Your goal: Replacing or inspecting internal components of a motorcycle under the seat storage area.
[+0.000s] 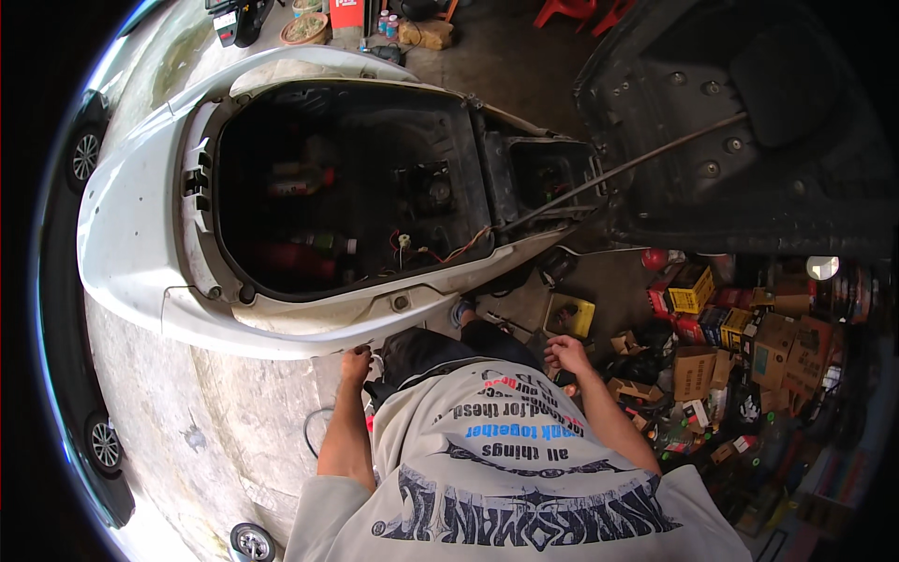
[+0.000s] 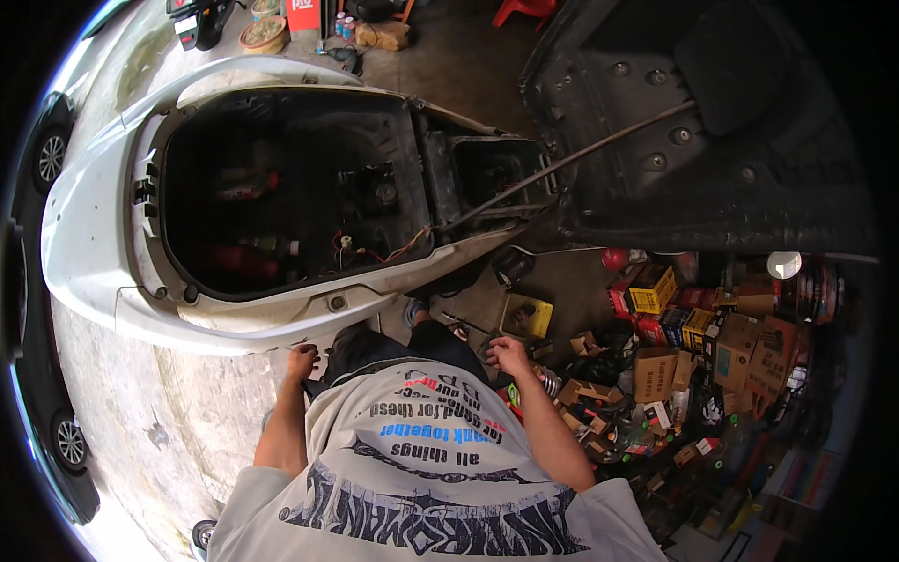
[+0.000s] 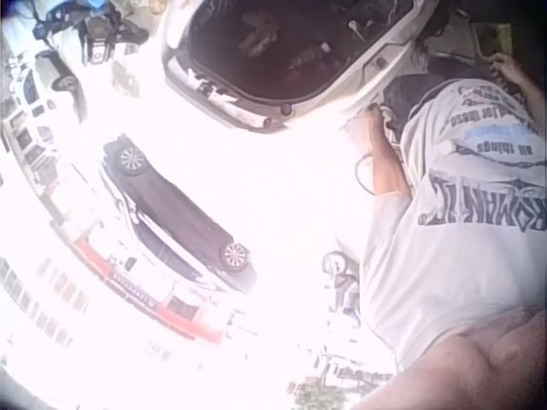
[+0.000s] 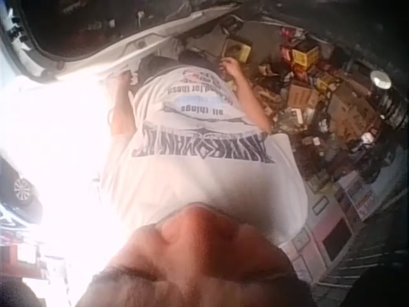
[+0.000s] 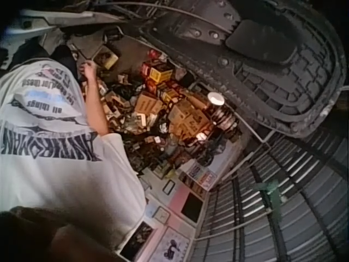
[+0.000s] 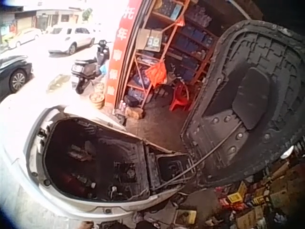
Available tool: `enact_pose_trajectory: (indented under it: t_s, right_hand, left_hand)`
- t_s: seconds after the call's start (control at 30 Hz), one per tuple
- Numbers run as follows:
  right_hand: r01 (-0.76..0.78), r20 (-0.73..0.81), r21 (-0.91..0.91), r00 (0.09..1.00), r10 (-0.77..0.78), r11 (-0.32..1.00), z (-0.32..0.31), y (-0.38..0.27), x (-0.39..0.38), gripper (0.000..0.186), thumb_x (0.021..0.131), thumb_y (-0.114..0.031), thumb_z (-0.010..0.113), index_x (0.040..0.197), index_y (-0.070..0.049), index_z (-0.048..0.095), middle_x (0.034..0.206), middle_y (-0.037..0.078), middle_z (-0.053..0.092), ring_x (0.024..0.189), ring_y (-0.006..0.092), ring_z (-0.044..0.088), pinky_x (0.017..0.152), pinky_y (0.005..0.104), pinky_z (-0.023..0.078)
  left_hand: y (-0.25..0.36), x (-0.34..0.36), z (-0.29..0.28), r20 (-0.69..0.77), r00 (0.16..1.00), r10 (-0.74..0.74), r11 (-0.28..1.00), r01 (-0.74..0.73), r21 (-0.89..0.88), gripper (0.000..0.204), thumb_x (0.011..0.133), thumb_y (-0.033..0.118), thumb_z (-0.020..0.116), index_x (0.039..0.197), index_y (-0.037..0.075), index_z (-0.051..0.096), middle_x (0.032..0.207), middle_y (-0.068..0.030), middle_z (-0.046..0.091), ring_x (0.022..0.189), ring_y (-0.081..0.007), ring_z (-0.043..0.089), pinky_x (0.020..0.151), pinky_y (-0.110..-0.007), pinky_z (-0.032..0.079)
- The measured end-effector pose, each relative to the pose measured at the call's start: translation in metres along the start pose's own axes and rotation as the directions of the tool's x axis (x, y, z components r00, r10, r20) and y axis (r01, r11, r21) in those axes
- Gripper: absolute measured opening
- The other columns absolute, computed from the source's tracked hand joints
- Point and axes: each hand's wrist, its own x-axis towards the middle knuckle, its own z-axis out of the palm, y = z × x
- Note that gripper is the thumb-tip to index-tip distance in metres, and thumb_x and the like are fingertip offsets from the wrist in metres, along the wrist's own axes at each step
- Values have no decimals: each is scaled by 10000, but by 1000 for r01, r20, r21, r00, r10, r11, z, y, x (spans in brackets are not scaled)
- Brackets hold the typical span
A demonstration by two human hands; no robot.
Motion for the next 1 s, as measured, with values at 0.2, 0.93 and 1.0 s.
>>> enact_pose_trajectory:
  t_s: [0.2, 0.93, 1.0]
  right_hand:
    - [-4, -9, -25, 1000, 4, 1000, -2, 2, 0, 269, 909, -49, 467, 1166, -19, 540, 1008, 135, 649, 765, 203, 656, 595, 304, 512]
    - [17, -24, -22, 1000, -18, 1000, 11, -2, 7, 254, 907, -80, 484, 1140, -20, 565, 953, 109, 674, 717, 162, 648, 575, 292, 513]
    - [10, -24, -22, 1000, -10, 1000, 11, -2, 6, 251, 909, -84, 485, 1139, -22, 565, 956, 107, 675, 717, 162, 649, 580, 295, 516]
  left_hand:
    - [8, 7, 2, -7, 998, 55, 998, -55, 13, 238, 829, 138, 587, 1025, 10, 628, 891, -90, 660, 779, -198, 675, 590, -331, 545]
    - [8, 23, -8, 60, 997, 56, 997, -59, 41, 210, 829, 137, 581, 1014, 41, 599, 878, -80, 648, 754, -202, 671, 567, -346, 539]
    - [3, 28, -9, 60, 997, 57, 997, -60, 56, 220, 840, 151, 572, 1029, 40, 595, 902, -84, 652, 785, -204, 676, 577, -344, 542]
